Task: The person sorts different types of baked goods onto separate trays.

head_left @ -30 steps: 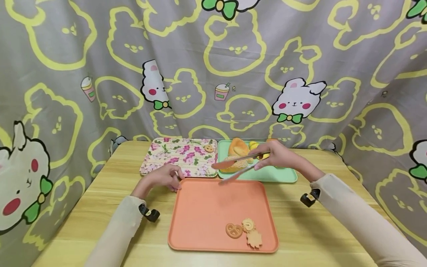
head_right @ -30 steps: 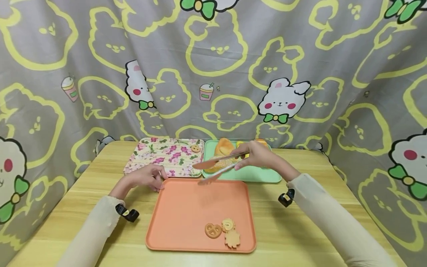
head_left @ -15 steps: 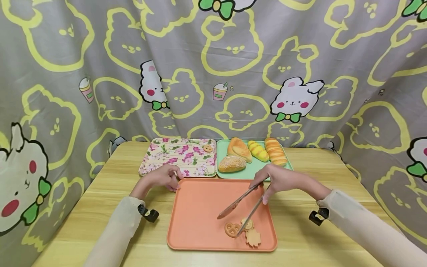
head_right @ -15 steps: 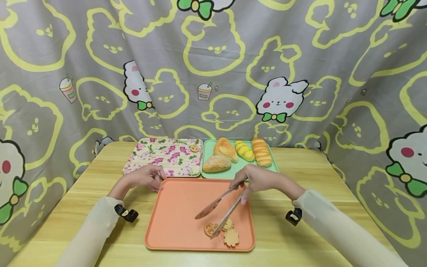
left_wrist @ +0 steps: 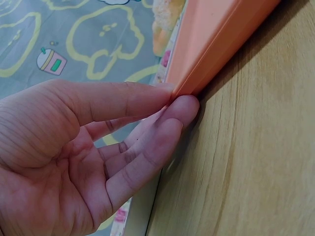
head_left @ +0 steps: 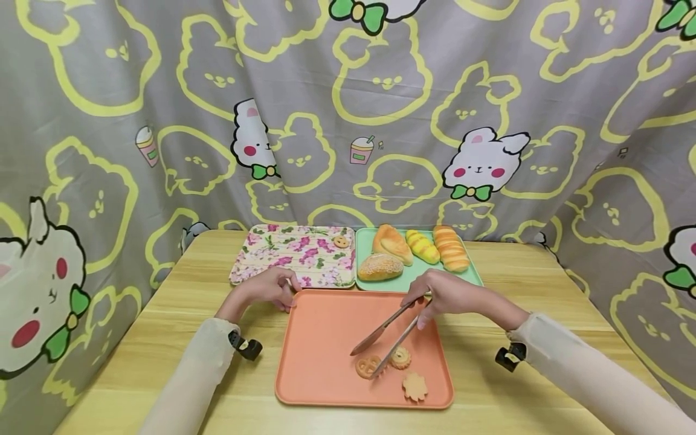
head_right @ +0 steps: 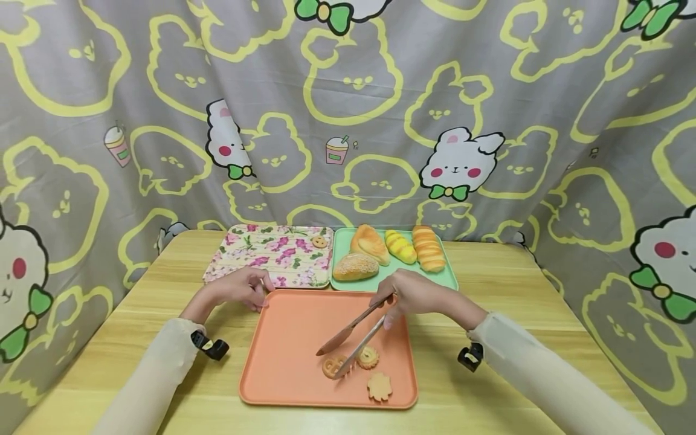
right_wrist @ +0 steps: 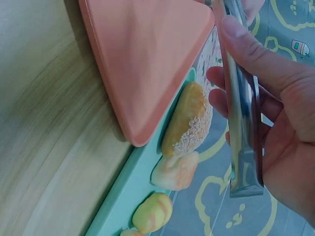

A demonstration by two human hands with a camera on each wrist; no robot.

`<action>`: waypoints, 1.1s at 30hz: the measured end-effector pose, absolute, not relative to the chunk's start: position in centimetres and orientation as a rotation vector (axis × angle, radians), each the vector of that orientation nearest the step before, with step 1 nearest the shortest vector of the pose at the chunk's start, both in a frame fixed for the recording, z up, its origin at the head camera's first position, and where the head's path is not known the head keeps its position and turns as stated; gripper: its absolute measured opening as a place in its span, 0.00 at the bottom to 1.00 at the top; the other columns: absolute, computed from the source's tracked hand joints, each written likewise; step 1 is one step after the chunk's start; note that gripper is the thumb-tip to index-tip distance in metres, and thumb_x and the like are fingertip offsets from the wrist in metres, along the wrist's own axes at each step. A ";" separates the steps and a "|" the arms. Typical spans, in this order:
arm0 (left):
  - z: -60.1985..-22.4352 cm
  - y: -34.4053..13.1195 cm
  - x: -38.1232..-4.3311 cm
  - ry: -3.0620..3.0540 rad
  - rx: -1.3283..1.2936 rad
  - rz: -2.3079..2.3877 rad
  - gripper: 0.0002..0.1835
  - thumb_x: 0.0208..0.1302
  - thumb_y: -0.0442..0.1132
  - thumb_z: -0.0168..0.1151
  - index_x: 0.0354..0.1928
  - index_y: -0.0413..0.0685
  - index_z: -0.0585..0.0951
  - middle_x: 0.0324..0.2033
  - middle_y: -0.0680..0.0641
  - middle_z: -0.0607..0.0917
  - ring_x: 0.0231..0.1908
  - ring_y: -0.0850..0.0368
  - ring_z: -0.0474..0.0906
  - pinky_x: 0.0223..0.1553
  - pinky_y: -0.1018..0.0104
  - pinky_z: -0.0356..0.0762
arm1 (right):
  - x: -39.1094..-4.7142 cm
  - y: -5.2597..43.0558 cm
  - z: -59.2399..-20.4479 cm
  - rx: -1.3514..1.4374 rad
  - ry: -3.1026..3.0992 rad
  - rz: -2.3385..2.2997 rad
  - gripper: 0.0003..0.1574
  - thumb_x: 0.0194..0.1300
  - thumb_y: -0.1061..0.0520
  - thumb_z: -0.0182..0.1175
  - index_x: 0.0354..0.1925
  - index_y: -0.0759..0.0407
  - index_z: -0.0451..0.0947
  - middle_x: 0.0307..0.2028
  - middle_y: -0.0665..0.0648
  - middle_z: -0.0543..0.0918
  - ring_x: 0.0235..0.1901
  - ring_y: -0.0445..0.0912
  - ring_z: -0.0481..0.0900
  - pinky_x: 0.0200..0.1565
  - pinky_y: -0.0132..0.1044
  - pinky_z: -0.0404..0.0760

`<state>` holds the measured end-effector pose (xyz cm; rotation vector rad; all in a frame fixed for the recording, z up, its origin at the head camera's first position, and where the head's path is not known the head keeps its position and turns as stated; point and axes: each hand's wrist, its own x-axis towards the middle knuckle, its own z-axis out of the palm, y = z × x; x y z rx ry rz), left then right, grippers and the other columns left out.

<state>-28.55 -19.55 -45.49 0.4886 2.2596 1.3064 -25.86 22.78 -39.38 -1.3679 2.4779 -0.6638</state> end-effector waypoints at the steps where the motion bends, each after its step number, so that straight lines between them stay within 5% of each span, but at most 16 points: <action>1: -45.5 -19.5 -28.6 2.258 0.485 1.308 0.13 0.58 0.24 0.65 0.45 0.29 0.78 0.25 0.43 0.88 0.28 0.54 0.87 0.34 0.60 0.87 | -25.9 22.6 -39.4 -1.367 2.489 -0.660 0.26 0.47 0.53 0.80 0.47 0.58 0.89 0.36 0.53 0.91 0.33 0.47 0.83 0.35 0.33 0.81; 12: -45.5 -19.5 -28.5 2.237 0.458 1.330 0.12 0.59 0.23 0.65 0.45 0.29 0.77 0.26 0.41 0.88 0.28 0.53 0.87 0.34 0.59 0.88 | -25.8 21.6 -39.9 -1.390 2.532 -0.638 0.25 0.48 0.51 0.78 0.47 0.55 0.89 0.35 0.54 0.90 0.31 0.44 0.82 0.32 0.28 0.77; 19: -45.5 -19.5 -28.5 2.242 0.476 1.325 0.13 0.58 0.24 0.65 0.45 0.28 0.77 0.27 0.38 0.88 0.28 0.53 0.87 0.35 0.59 0.88 | -25.8 21.1 -40.4 -1.411 2.604 -0.639 0.21 0.49 0.51 0.78 0.44 0.54 0.90 0.31 0.49 0.88 0.29 0.31 0.75 0.31 0.27 0.75; 33: -45.5 -19.5 -28.5 2.245 0.488 1.322 0.13 0.58 0.23 0.65 0.45 0.27 0.77 0.27 0.37 0.88 0.28 0.53 0.87 0.34 0.59 0.88 | -25.7 20.3 -40.4 -1.470 2.648 -0.641 0.20 0.50 0.49 0.77 0.43 0.52 0.90 0.30 0.49 0.88 0.28 0.31 0.74 0.31 0.27 0.74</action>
